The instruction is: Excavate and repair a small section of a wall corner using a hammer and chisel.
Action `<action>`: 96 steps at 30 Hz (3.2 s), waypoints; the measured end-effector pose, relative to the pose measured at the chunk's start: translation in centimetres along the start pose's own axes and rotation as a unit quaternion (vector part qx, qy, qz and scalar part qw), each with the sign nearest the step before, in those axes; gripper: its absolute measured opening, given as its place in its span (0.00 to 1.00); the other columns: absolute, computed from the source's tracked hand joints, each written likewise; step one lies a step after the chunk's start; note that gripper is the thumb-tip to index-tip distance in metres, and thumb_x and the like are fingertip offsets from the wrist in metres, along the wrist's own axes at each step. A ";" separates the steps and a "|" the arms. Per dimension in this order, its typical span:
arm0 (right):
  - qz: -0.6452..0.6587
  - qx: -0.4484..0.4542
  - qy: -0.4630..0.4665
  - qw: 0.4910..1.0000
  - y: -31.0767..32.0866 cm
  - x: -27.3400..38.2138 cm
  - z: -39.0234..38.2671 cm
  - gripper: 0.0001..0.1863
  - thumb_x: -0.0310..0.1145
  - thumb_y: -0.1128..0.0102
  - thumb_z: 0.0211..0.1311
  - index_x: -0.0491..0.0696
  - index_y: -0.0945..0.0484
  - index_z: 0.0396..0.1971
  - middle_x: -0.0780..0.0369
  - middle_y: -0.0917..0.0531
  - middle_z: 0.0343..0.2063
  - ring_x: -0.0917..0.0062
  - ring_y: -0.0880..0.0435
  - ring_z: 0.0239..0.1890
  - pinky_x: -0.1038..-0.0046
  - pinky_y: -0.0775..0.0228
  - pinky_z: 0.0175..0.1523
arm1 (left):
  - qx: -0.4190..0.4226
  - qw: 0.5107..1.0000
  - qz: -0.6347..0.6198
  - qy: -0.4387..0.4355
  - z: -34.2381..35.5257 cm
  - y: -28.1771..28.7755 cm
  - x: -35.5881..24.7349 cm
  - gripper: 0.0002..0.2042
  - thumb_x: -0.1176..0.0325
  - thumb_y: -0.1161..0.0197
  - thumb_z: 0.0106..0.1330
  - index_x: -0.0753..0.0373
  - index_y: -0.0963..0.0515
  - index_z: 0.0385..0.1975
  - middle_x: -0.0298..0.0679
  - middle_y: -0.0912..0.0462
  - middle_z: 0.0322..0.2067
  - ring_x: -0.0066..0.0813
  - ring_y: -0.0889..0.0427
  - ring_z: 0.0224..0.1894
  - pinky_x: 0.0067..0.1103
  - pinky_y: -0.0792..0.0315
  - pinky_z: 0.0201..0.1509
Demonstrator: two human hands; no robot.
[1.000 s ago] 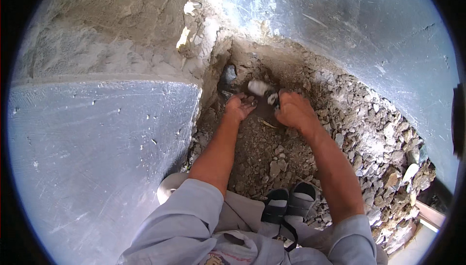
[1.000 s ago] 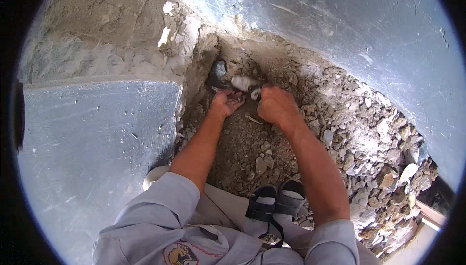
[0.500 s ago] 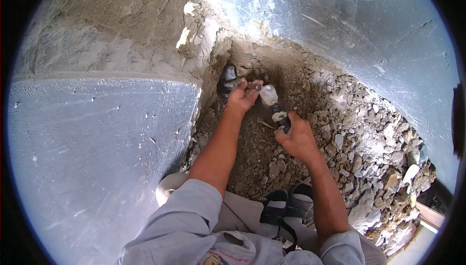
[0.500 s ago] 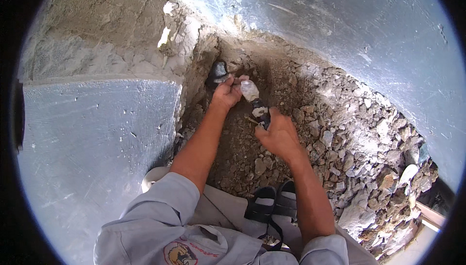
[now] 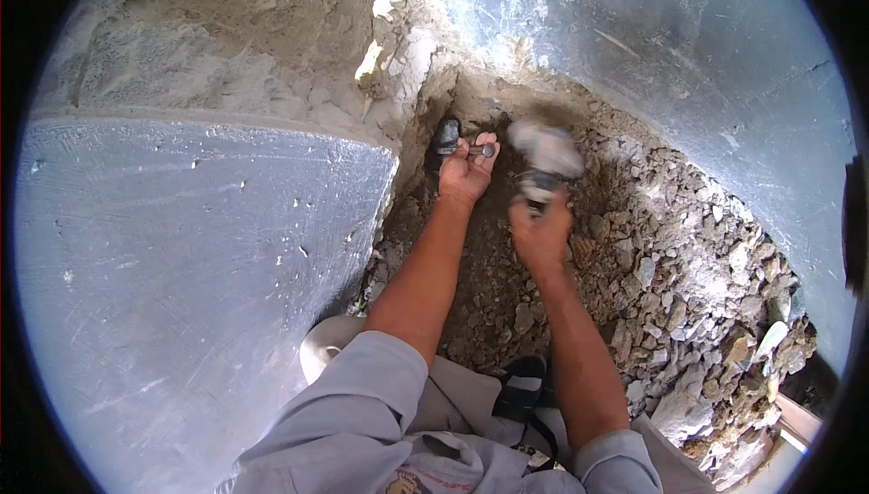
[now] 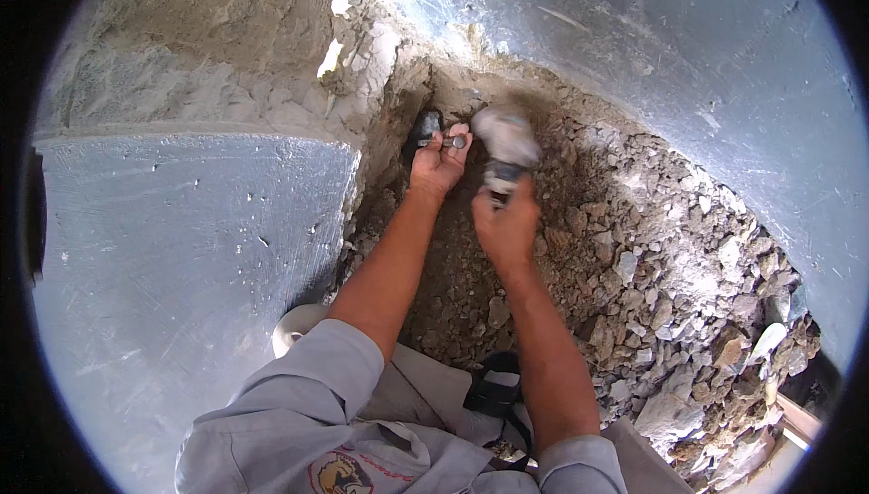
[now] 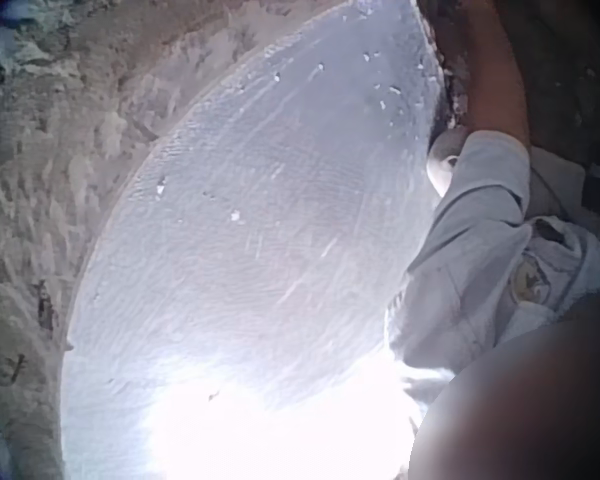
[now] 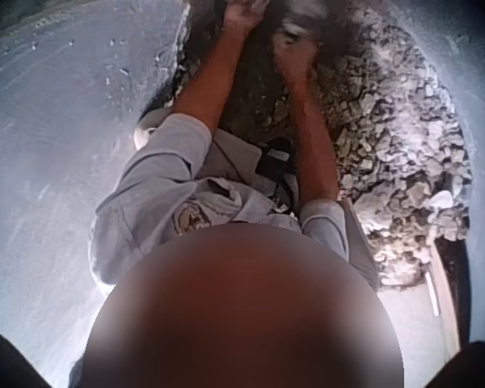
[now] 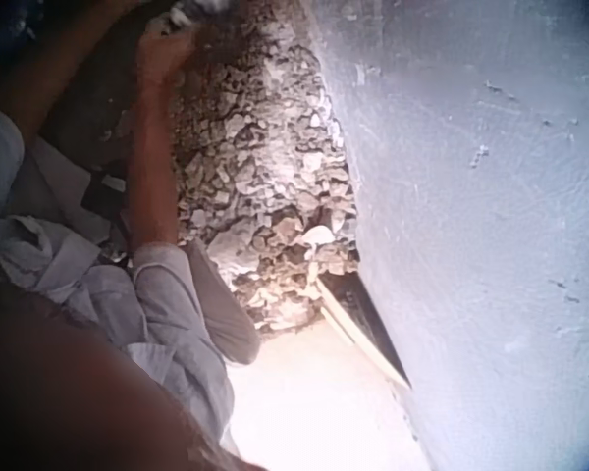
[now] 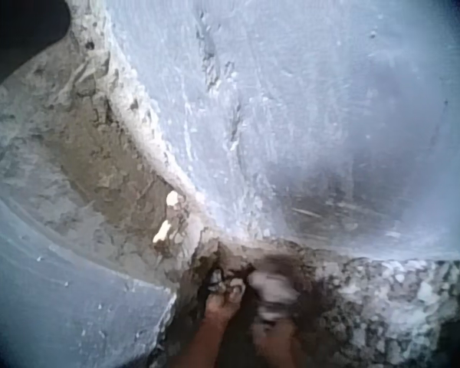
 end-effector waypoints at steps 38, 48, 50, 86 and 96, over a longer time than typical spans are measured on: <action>0.040 0.179 -0.067 0.981 -1.9 1.0 0.1 0.14 0.30 0.37 0.52 0.38 0.24 0.36 0.57 0.18 0.24 0.78 0.19 0.28 0.73 0.27 0.33 | 0.043 0.994 0.097 0.016 0.5 2.1 -2.0 0.18 0.54 0.54 0.75 0.64 0.26 0.44 0.50 0.23 0.54 0.51 0.31 0.63 0.49 0.41 0.68; 0.095 0.052 -0.048 0.993 -3.0 -1.2 0.7 0.16 0.30 0.35 0.55 0.39 0.26 0.41 0.62 0.21 0.22 0.81 0.22 0.23 0.75 0.28 0.29 | -0.031 0.993 0.099 0.058 1.6 2.5 -0.7 0.21 0.53 0.56 0.75 0.65 0.30 0.52 0.53 0.24 0.53 0.54 0.33 0.63 0.49 0.43 0.69; 0.171 0.197 -0.241 0.935 -3.2 -1.5 -0.7 0.15 0.30 0.35 0.56 0.40 0.26 0.40 0.63 0.21 0.22 0.82 0.22 0.23 0.75 0.28 0.29 | -0.041 0.992 0.112 0.035 1.5 3.3 -1.4 0.20 0.52 0.53 0.73 0.64 0.29 0.50 0.54 0.26 0.56 0.55 0.33 0.63 0.49 0.43 0.69; -0.346 0.398 -0.043 0.848 -0.2 -2.1 -5.9 0.22 0.35 0.40 0.55 0.34 0.31 0.44 0.43 0.17 0.36 0.51 0.16 0.43 0.57 0.25 0.50 | -0.119 0.992 -0.026 0.013 5.3 2.8 0.4 0.14 0.65 0.59 0.77 0.70 0.30 0.43 0.48 0.21 0.38 0.46 0.20 0.41 0.44 0.24 0.53; -0.350 0.382 -0.058 0.853 0.8 -2.5 -6.0 0.27 0.38 0.37 0.53 0.36 0.33 0.47 0.41 0.18 0.37 0.48 0.19 0.45 0.53 0.28 0.51 | -0.117 0.993 0.008 0.019 2.1 2.2 0.9 0.10 0.67 0.56 0.77 0.66 0.31 0.45 0.47 0.22 0.40 0.43 0.20 0.45 0.43 0.24 0.58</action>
Point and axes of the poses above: each hand's wrist, its own z-axis towards the middle knuckle, its own y-axis out of the back of the hand, x = y × z, the point moved 6 cm from there along z, towards the middle knuckle
